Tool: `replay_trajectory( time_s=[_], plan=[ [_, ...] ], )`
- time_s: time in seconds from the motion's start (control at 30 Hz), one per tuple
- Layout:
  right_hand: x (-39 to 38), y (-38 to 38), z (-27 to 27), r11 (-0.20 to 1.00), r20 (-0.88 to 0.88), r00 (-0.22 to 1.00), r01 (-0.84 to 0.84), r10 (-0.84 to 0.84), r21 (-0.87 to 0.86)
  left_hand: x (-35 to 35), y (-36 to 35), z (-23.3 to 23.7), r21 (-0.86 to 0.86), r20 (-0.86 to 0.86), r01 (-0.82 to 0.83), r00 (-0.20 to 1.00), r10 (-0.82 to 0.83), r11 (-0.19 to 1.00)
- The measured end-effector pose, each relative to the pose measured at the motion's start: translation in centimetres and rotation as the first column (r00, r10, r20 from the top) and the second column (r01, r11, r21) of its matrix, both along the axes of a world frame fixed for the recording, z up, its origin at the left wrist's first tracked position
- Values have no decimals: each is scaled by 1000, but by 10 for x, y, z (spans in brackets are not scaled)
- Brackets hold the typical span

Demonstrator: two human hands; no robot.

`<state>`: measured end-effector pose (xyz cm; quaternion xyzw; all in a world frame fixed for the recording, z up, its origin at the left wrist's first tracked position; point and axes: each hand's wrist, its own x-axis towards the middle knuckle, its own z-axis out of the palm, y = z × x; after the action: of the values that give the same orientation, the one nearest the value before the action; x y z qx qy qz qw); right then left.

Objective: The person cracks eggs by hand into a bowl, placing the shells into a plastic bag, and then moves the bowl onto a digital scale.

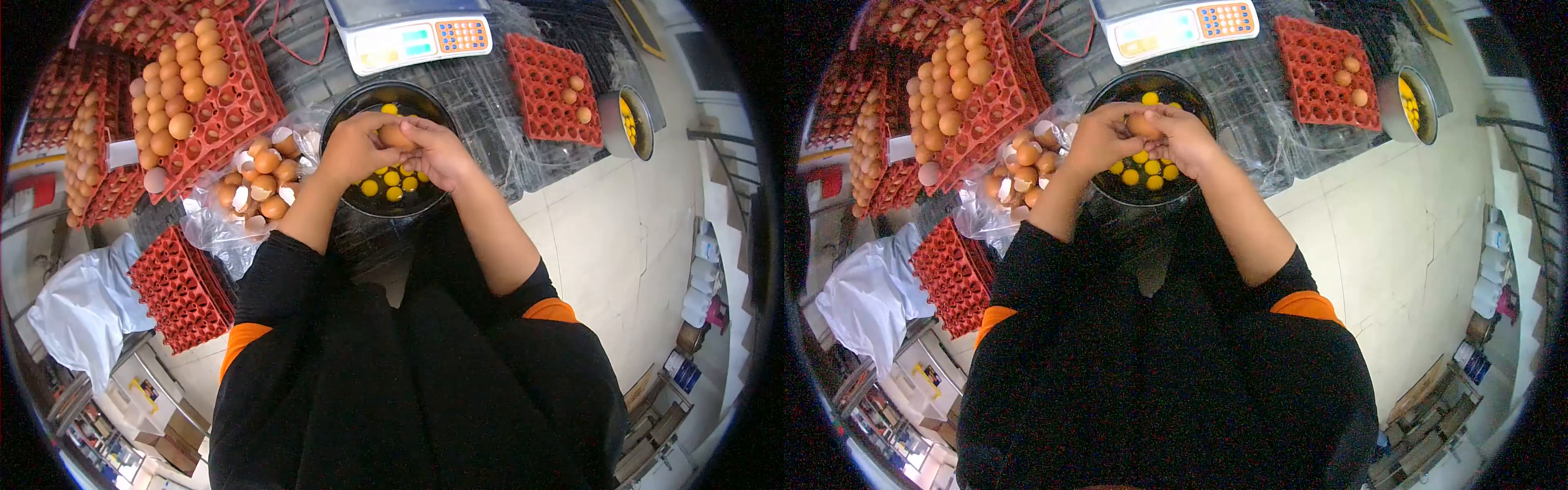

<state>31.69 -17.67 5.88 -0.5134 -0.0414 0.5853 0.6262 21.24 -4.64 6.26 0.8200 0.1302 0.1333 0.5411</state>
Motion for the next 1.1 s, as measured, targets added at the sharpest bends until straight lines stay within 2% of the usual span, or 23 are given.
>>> replay_trajectory(
  time_s=[0.07,0.17,0.37,0.47,0.57,0.67,0.73,0.77,0.87,0.93,0.97,1.03,1.07,1.1],
  plan=[
    [-3,2,-8,1000,-8,1000,-1,1,-10,0,-8,-10,-16,-23,-57,998,56,998],
    [-4,1,-22,1000,-29,1000,-11,11,-3,0,-13,-16,189,-130,-80,986,106,979],
    [0,-2,-40,999,-69,997,-30,31,20,0,-16,-23,205,-118,-69,988,95,976],
    [5,-2,-44,998,-85,995,-39,42,38,2,-18,-27,132,-98,-92,990,106,987],
    [6,-3,-43,997,-81,995,-62,66,54,2,-17,-30,159,-103,-77,990,94,984],
    [7,-3,-43,996,-70,994,-87,89,36,-1,-15,-28,249,45,-91,996,83,964],
    [10,-3,-51,991,-56,989,-133,134,19,-4,-9,-20,199,-103,-28,993,50,980],
    [10,-3,-55,987,28,987,-155,156,-29,-7,-5,-17,170,-175,-1,984,31,985],
    [3,0,-53,963,298,920,-209,253,-171,-13,10,-25,301,-253,176,962,-100,937],
    [-1,2,-46,935,490,802,-237,341,-263,-24,19,-25,393,-200,190,973,-118,900],
    [0,2,-50,947,631,708,-203,319,-251,-32,24,-25,440,-174,193,976,-128,877],
    [0,3,-53,968,852,460,-144,251,-208,-50,31,-12,525,-103,23,994,37,851],
    [-4,0,-44,977,903,374,-59,210,-203,-62,33,-4,561,-62,-63,991,118,825],
    [-9,3,-30,983,917,353,-69,185,-171,-74,37,5,546,-84,-140,972,221,826]
  ],
)
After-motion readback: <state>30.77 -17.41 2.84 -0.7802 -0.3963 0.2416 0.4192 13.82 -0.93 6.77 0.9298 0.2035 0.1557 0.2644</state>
